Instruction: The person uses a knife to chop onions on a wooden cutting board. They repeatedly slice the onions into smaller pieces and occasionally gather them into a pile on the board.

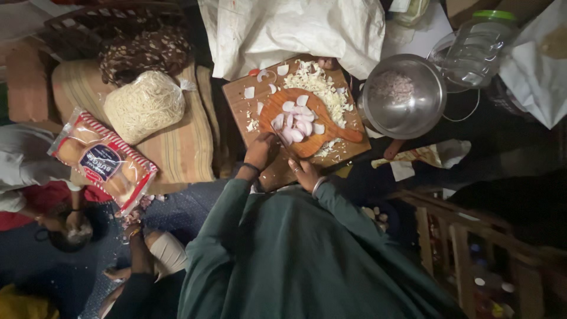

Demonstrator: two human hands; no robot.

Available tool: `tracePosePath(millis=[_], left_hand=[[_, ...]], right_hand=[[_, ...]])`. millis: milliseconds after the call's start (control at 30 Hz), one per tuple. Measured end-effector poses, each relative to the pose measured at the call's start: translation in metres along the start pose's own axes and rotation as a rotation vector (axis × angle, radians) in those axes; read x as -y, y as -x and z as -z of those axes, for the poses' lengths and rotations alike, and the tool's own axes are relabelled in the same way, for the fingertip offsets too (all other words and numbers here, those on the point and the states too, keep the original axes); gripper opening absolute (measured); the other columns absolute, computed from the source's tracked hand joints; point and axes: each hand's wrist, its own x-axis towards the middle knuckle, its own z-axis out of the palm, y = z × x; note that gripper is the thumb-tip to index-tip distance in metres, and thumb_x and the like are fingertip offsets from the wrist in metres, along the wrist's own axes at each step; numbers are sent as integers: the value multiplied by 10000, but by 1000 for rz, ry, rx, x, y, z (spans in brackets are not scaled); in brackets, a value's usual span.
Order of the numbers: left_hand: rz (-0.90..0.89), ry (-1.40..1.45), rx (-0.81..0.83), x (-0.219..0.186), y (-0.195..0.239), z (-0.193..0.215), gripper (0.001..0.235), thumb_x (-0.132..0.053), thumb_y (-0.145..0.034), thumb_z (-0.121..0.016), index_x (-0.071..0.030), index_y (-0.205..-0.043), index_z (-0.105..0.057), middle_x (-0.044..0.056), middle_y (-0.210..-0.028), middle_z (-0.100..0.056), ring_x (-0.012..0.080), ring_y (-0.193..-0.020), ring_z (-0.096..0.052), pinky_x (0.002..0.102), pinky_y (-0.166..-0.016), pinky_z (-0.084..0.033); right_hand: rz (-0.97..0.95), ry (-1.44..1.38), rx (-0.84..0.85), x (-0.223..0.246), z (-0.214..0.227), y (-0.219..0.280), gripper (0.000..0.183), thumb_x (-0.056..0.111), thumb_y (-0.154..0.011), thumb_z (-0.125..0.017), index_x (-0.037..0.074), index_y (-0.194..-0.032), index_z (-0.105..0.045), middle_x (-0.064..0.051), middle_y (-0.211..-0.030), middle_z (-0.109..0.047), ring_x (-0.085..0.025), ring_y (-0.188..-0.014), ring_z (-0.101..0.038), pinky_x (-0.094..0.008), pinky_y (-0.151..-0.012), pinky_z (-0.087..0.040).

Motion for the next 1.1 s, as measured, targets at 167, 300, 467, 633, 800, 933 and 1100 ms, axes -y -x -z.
tracePosePath(millis=[167, 300, 467, 633, 800, 933, 1100], left_hand=[[-75, -33, 31, 0, -4, 1, 113, -128, -884, -681, -80, -984, -700, 136, -999, -700, 360, -962, -671, 464, -859, -554], [-82, -58, -6, 5, 1, 0, 155, -140, -870, -678, -55, -999, -687, 159, -1034, -691, 380, -967, -658, 468, -838, -553], [-36, -64, 8, 3, 9, -4, 184, -170, -894, -687, -51, -1035, -693, 166, -1047, -688, 379, -967, -660, 469, -829, -551], [-75, -10, -7, 1, 2, 0, 167, -155, -904, -680, -54, -1036, -698, 163, -1067, -688, 383, -1000, -657, 471, -857, -551], [-77, -24, -15, -5, -1, 6, 208, -160, -872, -696, -51, -1047, -672, 170, -1066, -677, 391, -1003, -653, 475, -857, -545], [-25, -72, 29, -27, -8, 19, 380, -168, -849, -715, -60, -1203, -631, 174, -1096, -655, 402, -1007, -641, 485, -846, -536], [-116, -145, 125, -36, -30, 28, 517, -160, -740, -737, -88, -1238, -616, 162, -1149, -644, 409, -1021, -636, 504, -822, -536]], right_hand=[[-137, 122, 17, -21, -4, -3, 532, 482, -1048, -506, -2, -869, -640, -193, -689, -585, -273, -663, -571, -450, -670, -470], [-16, 176, -6, -32, -9, 9, 511, 479, -1045, -503, 34, -861, -674, -147, -725, -619, -245, -688, -594, -430, -676, -476], [47, 77, -18, -33, -10, 19, 478, 467, -1051, -504, 24, -931, -639, -147, -744, -612, -273, -696, -584, -420, -694, -484], [-93, 103, 27, -19, 4, 10, 480, 472, -1045, -498, 42, -895, -649, -120, -724, -633, -239, -683, -600, -410, -671, -485], [-115, 86, 5, -12, 8, 9, 520, 474, -1068, -504, 21, -854, -643, -93, -675, -589, -218, -648, -564, -397, -650, -469], [-144, -28, -35, -15, 10, 8, 503, 477, -1058, -509, 55, -805, -615, -14, -637, -547, -149, -594, -516, -355, -570, -444], [-515, -313, -168, -14, 24, 20, 497, 487, -1056, -496, 111, -731, -506, 23, -566, -423, -121, -463, -362, -325, -442, -285]])
